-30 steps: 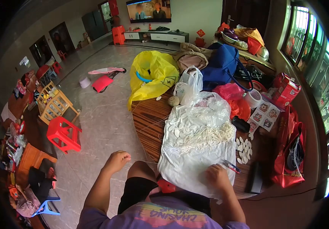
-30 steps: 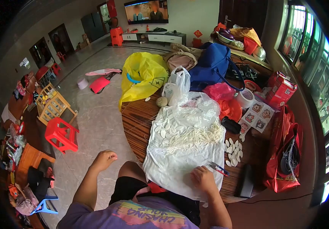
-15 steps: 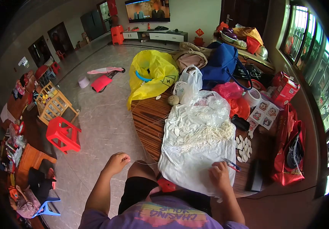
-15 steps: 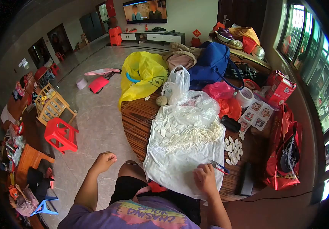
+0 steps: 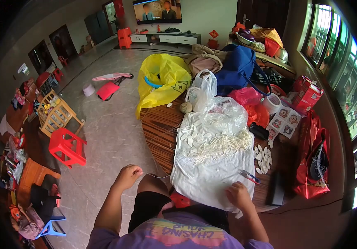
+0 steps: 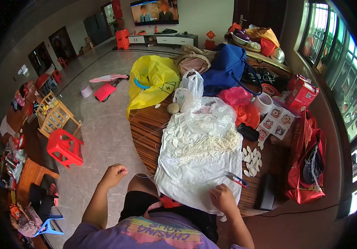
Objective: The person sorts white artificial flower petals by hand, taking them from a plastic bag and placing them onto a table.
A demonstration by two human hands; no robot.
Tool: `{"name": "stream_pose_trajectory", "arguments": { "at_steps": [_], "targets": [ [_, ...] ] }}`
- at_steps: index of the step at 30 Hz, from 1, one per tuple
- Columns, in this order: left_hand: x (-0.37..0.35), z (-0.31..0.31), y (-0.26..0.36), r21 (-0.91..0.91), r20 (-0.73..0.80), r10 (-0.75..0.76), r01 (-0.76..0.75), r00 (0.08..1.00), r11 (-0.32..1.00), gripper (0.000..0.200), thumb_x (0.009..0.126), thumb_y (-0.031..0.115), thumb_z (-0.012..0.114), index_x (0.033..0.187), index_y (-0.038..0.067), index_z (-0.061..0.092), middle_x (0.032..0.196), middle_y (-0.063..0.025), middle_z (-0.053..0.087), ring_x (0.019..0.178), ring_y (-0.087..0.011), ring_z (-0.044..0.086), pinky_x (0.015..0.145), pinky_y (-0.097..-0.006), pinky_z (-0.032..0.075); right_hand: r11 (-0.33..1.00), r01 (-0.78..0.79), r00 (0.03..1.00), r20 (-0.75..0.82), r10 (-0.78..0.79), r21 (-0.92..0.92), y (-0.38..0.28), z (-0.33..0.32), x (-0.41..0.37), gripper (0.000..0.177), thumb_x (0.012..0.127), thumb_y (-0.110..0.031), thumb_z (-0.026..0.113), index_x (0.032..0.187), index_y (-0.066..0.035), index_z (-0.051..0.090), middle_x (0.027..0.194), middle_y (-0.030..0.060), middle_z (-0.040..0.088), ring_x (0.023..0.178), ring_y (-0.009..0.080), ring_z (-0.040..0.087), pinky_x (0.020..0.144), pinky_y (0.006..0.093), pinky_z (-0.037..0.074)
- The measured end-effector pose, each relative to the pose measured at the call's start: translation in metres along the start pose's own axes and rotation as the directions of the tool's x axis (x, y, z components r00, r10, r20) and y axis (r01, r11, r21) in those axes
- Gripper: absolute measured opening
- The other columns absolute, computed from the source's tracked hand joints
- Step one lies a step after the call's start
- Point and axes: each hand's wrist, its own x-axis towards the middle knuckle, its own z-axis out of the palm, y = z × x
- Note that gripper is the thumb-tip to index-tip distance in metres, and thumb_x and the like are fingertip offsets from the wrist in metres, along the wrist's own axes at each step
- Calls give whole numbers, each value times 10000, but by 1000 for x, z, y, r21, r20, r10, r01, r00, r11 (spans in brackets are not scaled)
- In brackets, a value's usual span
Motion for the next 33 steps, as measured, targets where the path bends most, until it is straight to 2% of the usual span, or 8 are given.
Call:
{"name": "stream_pose_trajectory", "arguments": {
  "at_steps": [9,12,18,21,25,26,31,33],
  "targets": [
    [2,1,0,-17,0,1,-1,1000,1000,125,765,129,571,783,5,573,719,-101,556,628,-206,520,582,-303,420,998,-3,993,116,11,-66,-5,0,10,77,638,-55,564,595,-40,502,624,113,526,645,300,524,604,376,450],
    [1,1,0,-4,9,-16,16,1000,1000,126,764,131,573,787,6,575,717,-100,557,628,-201,521,583,-301,421,998,7,989,146,3,-62,0,0,9,50,643,-65,573,620,-45,533,631,111,533,652,297,528,606,368,454],
    [2,3,-2,-13,1,-28,28,1000,1000,127,761,130,578,783,5,576,705,-94,558,615,-191,517,578,-299,420,986,-37,996,73,49,-161,-7,1,4,72,648,-113,613,686,-56,590,645,101,549,636,275,539,581,358,456],
    [2,5,-3,-13,-7,-16,16,1000,1000,124,759,128,579,780,5,576,705,-93,558,609,-191,513,577,-299,420,989,-66,996,58,74,-130,-10,-7,3,122,653,-157,647,708,-56,603,659,100,559,643,273,553,582,356,459],
    [1,2,0,-18,-14,-13,13,1000,1000,114,753,115,584,777,4,573,705,-90,558,605,-184,510,573,-293,419,942,-324,945,-78,318,-92,-5,-30,7,194,662,-206,682,772,-56,626,729,115,577,685,287,569,616,366,464],
    [1,1,1,-18,-19,-11,11,1000,1000,111,752,112,584,776,4,572,705,-88,557,604,-181,510,572,-291,419,957,-251,952,-217,217,-147,-3,-38,12,183,654,-182,681,768,-52,622,734,110,572,710,284,554,653,364,449],
    [0,-2,8,-33,-64,7,-9,998,999,98,748,97,588,775,5,568,700,-80,554,596,-167,507,564,-280,419,873,-354,922,-281,267,-336,39,-39,11,247,644,-140,657,856,-39,581,919,101,534,892,290,478,778,392,375],
    [1,-3,10,-29,-76,9,-11,997,1000,95,747,92,589,777,5,566,698,-78,553,592,-160,505,560,-275,419,858,-365,925,-248,288,-363,49,-33,8,237,651,-146,649,849,-38,579,917,100,532,890,291,481,780,394,375]
  ]
}}
